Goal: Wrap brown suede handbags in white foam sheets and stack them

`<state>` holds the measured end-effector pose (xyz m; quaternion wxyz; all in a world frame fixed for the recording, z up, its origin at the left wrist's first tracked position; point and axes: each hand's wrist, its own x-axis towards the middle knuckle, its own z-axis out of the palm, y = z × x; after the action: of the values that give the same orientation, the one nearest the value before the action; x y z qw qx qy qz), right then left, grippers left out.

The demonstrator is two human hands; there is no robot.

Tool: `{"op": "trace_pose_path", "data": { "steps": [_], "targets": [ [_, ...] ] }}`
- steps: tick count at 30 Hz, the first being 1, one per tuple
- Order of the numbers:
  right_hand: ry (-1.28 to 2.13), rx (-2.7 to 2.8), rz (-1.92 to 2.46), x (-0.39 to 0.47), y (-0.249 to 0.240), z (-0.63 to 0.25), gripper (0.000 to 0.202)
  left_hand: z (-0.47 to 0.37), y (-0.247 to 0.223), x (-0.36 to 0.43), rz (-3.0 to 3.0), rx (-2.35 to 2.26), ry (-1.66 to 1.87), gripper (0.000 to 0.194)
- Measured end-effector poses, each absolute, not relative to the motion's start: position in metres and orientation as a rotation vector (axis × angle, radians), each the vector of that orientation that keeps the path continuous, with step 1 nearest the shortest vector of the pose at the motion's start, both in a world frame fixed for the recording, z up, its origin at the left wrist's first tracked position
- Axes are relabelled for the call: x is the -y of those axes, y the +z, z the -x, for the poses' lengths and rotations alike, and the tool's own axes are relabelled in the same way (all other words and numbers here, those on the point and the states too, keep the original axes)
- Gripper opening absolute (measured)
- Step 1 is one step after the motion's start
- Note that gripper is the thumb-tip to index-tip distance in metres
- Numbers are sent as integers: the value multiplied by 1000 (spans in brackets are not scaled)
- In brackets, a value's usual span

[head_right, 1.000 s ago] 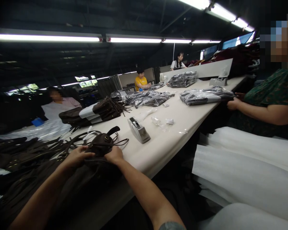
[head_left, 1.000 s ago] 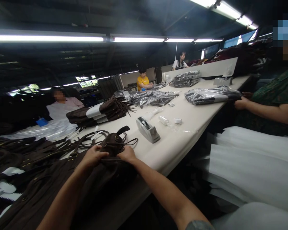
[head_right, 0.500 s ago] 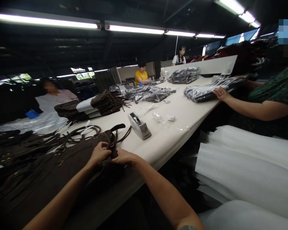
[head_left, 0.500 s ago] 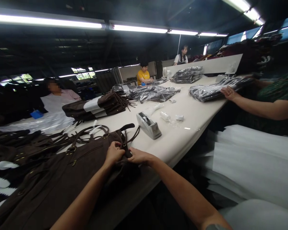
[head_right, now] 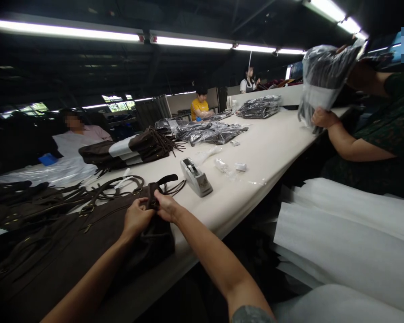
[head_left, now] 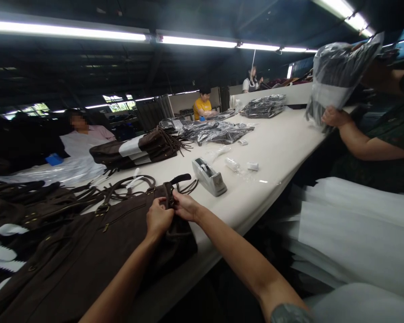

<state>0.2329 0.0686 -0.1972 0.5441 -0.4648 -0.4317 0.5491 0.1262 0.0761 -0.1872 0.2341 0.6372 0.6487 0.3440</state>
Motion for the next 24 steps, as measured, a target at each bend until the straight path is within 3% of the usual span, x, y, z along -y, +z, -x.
{"op": "trace_pose_path", "data": {
  "steps": [5, 9, 12, 16, 20, 24],
  "targets": [
    [1846, 782, 758, -73, -215, -226, 58, -125, -198, -81, -1694, -1570, 928, 45],
    [1967, 621, 643, -43, -219, -250, 55, -116, -210, -83, -1657, -1424, 868, 62],
    [2024, 669, 659, -10, -211, -263, 61, -111, -217, -85, -1713, -1397, 856, 58],
    [1714, 820, 847, 31, -210, -250, 57, -114, -226, -89, -1884, -1421, 818, 51],
    [1158, 998, 1127, 57, -221, -225, 57, -122, -235, -91, -2086, -1445, 753, 58],
    [807, 1041, 1463, 66, -224, -208, 48, -126, -243, -86, -2274, -1444, 689, 68]
  ]
}}
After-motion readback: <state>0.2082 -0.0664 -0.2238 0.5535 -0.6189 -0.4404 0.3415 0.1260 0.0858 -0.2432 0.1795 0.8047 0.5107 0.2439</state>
